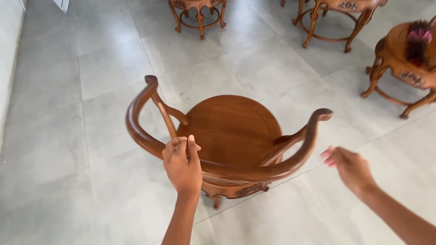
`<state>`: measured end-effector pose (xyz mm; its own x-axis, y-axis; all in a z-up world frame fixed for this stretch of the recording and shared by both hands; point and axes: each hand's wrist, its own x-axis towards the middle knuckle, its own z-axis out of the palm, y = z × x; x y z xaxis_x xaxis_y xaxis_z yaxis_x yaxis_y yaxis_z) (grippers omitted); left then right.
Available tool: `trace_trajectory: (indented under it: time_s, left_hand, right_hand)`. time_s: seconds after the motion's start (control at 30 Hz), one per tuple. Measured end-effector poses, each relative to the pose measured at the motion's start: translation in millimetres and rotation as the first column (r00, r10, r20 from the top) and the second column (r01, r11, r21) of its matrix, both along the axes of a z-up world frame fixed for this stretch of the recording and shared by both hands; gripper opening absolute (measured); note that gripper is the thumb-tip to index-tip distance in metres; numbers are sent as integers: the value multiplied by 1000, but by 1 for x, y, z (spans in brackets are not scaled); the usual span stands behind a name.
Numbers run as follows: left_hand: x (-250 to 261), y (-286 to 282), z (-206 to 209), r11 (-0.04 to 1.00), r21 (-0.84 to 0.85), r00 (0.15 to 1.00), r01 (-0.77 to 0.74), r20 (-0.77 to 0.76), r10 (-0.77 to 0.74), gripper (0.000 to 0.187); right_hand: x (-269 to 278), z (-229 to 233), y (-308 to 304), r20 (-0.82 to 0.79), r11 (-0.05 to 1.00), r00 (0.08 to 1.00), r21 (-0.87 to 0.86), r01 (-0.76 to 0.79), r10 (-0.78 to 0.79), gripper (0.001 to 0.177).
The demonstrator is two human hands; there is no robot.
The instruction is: Dusting wooden chairs and tidying a room by moving furniture and collecting items into a tray.
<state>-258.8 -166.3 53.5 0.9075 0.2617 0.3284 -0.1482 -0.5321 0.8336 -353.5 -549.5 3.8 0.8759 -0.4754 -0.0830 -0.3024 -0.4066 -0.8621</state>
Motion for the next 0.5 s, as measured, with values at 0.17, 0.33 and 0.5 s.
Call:
trace_trajectory:
  time_s: [0.17,0.33,0.5]
  left_hand:
    - [-59,-56,-24,989,141,998,-35,48,28,22]
    - [-74,-69,-38,989,134,994,-59,-83,71,36]
    - [-50,-59,-58,684,-679,910,-267,-412,-53,63]
  right_hand:
    - [-42,6,-29,-327,997,942,26,-67,72,52]
    - [-30,-3,-27,-394,964,905,261,-57,161,56]
    - [-9,-22,2,-390,731,897,672,124,207,65]
